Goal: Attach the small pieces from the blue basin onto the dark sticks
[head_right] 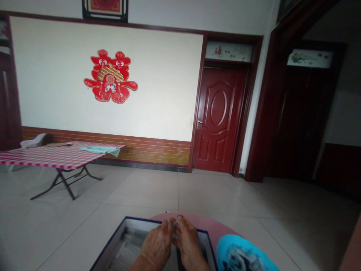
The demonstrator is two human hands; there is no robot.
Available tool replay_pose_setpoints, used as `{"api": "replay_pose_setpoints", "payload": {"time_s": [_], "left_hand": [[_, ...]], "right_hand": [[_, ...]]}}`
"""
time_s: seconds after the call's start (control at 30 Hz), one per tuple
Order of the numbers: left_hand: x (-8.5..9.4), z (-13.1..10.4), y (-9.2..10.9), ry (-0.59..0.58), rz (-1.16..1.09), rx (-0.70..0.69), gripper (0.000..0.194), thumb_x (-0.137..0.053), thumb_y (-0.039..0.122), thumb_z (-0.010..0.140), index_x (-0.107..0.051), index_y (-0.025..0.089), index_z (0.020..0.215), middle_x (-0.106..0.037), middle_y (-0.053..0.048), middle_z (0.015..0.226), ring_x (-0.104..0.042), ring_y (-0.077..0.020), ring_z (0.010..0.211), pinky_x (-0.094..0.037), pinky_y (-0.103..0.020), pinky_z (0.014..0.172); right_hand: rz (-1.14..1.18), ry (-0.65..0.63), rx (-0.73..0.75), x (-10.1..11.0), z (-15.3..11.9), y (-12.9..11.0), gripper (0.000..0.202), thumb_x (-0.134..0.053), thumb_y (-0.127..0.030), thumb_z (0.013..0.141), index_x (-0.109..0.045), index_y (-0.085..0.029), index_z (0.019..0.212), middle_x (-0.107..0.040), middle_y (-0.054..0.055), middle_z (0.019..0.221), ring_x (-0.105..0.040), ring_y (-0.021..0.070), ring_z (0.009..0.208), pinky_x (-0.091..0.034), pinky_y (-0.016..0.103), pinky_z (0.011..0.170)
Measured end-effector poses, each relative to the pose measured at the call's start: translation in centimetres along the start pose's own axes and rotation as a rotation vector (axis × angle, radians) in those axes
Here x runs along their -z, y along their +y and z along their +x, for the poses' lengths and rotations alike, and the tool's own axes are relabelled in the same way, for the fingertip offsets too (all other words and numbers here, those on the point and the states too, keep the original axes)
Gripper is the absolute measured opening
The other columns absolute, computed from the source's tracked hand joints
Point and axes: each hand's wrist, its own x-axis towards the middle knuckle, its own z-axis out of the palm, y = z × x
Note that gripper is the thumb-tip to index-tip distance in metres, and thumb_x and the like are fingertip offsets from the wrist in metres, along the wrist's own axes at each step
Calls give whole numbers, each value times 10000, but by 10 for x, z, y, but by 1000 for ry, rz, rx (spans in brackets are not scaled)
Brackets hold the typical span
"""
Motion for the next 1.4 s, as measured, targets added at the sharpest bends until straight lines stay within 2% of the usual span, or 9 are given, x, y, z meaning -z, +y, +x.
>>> {"api": "replay_pose_setpoints", "payload": {"time_s": [0.1, 0.27, 0.47, 0.6, 0.7, 0.8, 1.03, 1.17, 1.4], "left_hand": [[8, 0, 3, -116, 24, 16, 489, -441, -1, 746, -475, 119, 1219, -610, -115, 930, -637, -222, 785, -485, -273, 607], [13, 0, 4, -152, -8, 20, 443, -428, 33, 792, -466, 120, 1225, -612, -127, 966, -636, -223, 804, -496, -294, 645], [-9, 0, -8, 26, -176, 26, 359, -371, 117, 847, -494, 140, 1184, -634, -142, 999, -622, -225, 860, -487, -326, 742], [-14, 6, -12, 89, -535, 53, 336, -291, 236, 890, -549, 155, 1091, -661, -122, 910, -614, -227, 837, -460, -340, 745], [-7, 12, -11, -41, -918, 155, 361, -312, 367, 876, -600, 151, 853, -629, -70, 678, -581, -171, 586, -444, -281, 583], [3, 15, -10, -323, -1355, 397, 407, -368, 498, 820, -551, 157, 694, -506, 13, 512, -370, -80, 320, -290, -211, 346], [30, 15, -15, -693, -1879, 643, 301, -552, 454, 697, -537, 157, 735, -461, 59, 510, -242, -26, 276, -103, -165, 296], [31, 15, -18, -725, -1926, 612, 320, -574, 470, 689, -532, 158, 744, -453, 65, 520, -237, -18, 293, -98, -158, 316], [21, 15, -16, -555, -1801, 532, 360, -547, 524, 703, -514, 167, 740, -460, 63, 514, -247, -26, 286, -119, -167, 304]], "right_hand": [[-20, 18, -7, -1, 0, 1, 398, -769, -413, 508, -615, -153, 766, -715, 77, 778, -663, 244, 770, -498, 284, 548], [-27, 25, -5, -1, 0, 1, 412, -761, -404, 521, -605, -152, 807, -717, 82, 789, -662, 249, 776, -496, 296, 566], [42, -30, 92, -3, -1, -6, 448, -690, -431, 629, -582, -162, 971, -720, 79, 857, -658, 225, 831, -483, 310, 704], [123, -88, 51, -1, 1, -10, 478, -690, -421, 611, -579, -171, 1003, -723, 79, 855, -651, 234, 859, -464, 336, 765], [160, -162, 61, 1, 1, -12, 466, -691, -418, 605, -598, -180, 995, -717, 82, 907, -640, 234, 889, -448, 347, 806], [174, -213, 41, 2, 0, -15, 404, -678, -406, 633, -622, -185, 967, -713, 81, 926, -637, 226, 889, -441, 337, 805], [204, -320, 13, 2, 0, -19, 298, -664, -358, 701, -642, -193, 948, -713, 66, 847, -639, 186, 792, -442, 291, 706], [176, -332, 61, 2, 0, -19, 261, -687, -335, 698, -654, -193, 914, -707, 53, 831, -629, 173, 790, -436, 267, 680], [123, -318, 111, -2, 0, -15, 244, -693, -355, 697, -651, -186, 868, -698, 57, 834, -612, 162, 702, -426, 250, 572]]}}
